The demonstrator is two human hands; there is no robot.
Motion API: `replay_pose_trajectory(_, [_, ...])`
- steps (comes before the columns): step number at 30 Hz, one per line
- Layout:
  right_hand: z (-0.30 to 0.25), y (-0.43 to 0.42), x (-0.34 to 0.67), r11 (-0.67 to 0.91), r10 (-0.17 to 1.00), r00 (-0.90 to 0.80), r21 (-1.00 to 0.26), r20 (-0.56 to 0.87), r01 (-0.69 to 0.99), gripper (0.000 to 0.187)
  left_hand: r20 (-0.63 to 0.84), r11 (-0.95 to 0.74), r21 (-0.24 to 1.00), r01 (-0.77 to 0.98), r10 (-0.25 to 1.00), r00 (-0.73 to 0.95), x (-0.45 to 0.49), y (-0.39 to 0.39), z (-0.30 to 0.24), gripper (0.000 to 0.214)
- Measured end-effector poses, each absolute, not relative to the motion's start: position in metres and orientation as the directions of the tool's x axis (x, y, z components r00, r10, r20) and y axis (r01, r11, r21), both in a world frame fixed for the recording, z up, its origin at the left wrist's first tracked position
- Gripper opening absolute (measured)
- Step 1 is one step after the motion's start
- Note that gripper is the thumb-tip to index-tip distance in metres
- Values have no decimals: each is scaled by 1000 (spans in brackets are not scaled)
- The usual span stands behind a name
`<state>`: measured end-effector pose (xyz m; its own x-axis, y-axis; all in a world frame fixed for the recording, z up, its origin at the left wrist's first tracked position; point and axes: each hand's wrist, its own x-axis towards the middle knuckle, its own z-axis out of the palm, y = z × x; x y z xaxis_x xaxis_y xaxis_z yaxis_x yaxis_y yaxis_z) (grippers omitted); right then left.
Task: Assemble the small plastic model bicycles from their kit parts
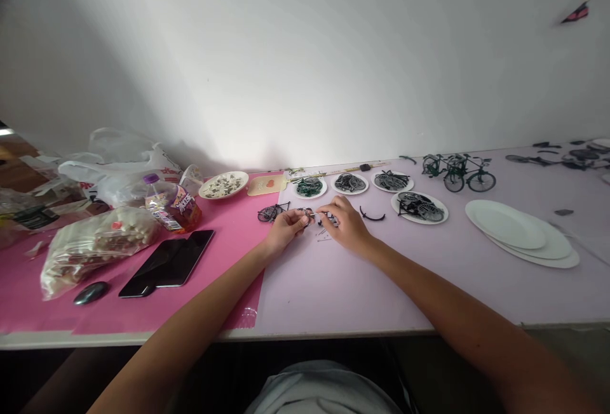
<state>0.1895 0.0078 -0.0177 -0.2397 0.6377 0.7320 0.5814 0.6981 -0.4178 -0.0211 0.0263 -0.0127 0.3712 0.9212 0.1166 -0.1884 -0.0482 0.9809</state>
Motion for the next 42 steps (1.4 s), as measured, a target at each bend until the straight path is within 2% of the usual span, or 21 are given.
replay_pose_trajectory(25, [-19, 8, 190, 694, 629, -275, -366, 727, 620, 19, 122, -65, 986, -154, 908, 401, -21, 25, -10, 59])
replay_pose_trajectory(30, [-17, 9, 190, 712, 573, -323, -262, 753, 652, 19, 136, -88, 986, -138, 914, 383, -21, 26, -12, 62])
replay_pose_trajectory(37, [-12, 10, 192, 706, 467, -477, 11, 745, 708, 19, 156, -135, 987, -82, 915, 371, -22, 30, -18, 64])
replay_pose_trajectory(42, [-9, 12, 194, 698, 472, -542, 81, 696, 712, 20, 178, -177, 983, -37, 914, 365, -23, 32, -22, 64])
